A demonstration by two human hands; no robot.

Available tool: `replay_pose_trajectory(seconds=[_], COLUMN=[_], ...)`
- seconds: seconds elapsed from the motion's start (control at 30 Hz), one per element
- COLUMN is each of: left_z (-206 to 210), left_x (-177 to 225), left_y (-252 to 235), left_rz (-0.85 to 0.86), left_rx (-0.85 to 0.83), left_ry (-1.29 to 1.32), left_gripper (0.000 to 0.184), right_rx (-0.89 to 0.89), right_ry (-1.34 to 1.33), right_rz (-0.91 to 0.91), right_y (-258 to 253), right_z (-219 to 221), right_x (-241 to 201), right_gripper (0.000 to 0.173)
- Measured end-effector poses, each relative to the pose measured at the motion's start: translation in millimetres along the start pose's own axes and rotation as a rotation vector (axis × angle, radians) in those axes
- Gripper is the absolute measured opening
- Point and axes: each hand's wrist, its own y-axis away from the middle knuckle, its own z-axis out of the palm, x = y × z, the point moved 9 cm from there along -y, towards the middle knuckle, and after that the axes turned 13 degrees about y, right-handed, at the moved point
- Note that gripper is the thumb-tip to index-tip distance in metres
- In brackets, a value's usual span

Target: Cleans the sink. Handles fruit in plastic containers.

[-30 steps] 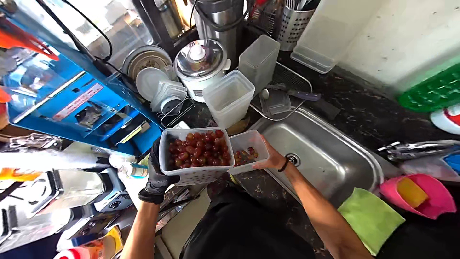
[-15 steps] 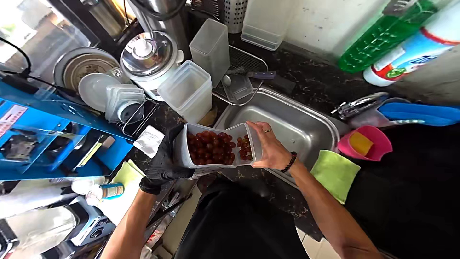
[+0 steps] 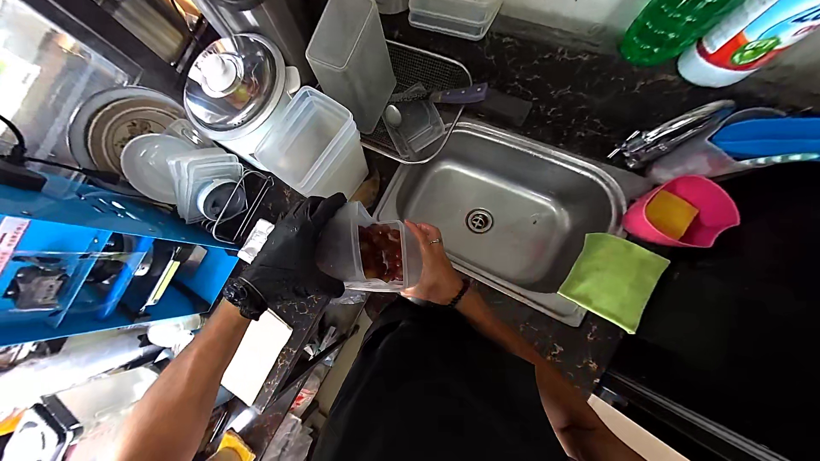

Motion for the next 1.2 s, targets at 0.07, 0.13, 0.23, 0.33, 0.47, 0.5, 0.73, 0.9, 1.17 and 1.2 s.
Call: replay_pose_trajectory(seconds=[0.07, 0.13, 0.23, 0.33, 0.47, 0.5, 0.73, 0.9, 1.17, 1.2], left_z=[-4, -2, 8, 18, 34, 38, 62, 82, 64, 58], left_x=[23, 34, 40, 45, 63, 69, 96, 111, 100, 98], left_y=[-3, -8, -12, -17, -29, -31, -41, -40, -27, -25], left_rz=[-0.025, -0.034, -0.034, -0.060, -0.119, -0.119, -0.048, 0.029, 0.075, 0.064], left_rx=[-0.060, -0.104, -0.161, -0.195, -0.261, -0.277, -0.346, -0.409, -0.327, -0.315], left_ry=[-0.105, -0.195, -0.275, -0.344, -0.457, -0.490, -0.627, -0.786, -0.659, -0.658], left_gripper=[0.134, 0.136, 0.138, 0.139, 0.137, 0.137, 0.137, 0.138, 0.136, 0.137], right_rx=[0.018, 0.037, 0.056, 0.055, 0.040, 0.044, 0.097, 0.136, 0.117, 0.109], right_ry=[-0.039, -0.063, -0.051, -0.050, -0.093, -0.104, -0.189, -0.250, -0.321, -0.305], right_rz=[-0.015, -0.040, -0.076, -0.080, -0.057, -0.047, -0.041, -0.057, -0.035, -0.040], right_y=[-2, -4, -5, -5, -4, -3, 3, 4, 5, 4], right_z=[5, 9, 10, 10, 8, 8, 7, 11, 30, 30], right_x=[1, 2, -1, -2, 4, 7, 22, 27, 32, 33], right_gripper=[0.134, 0.136, 0.136, 0.136, 0.138, 0.138, 0.139, 0.136, 0.140, 0.141])
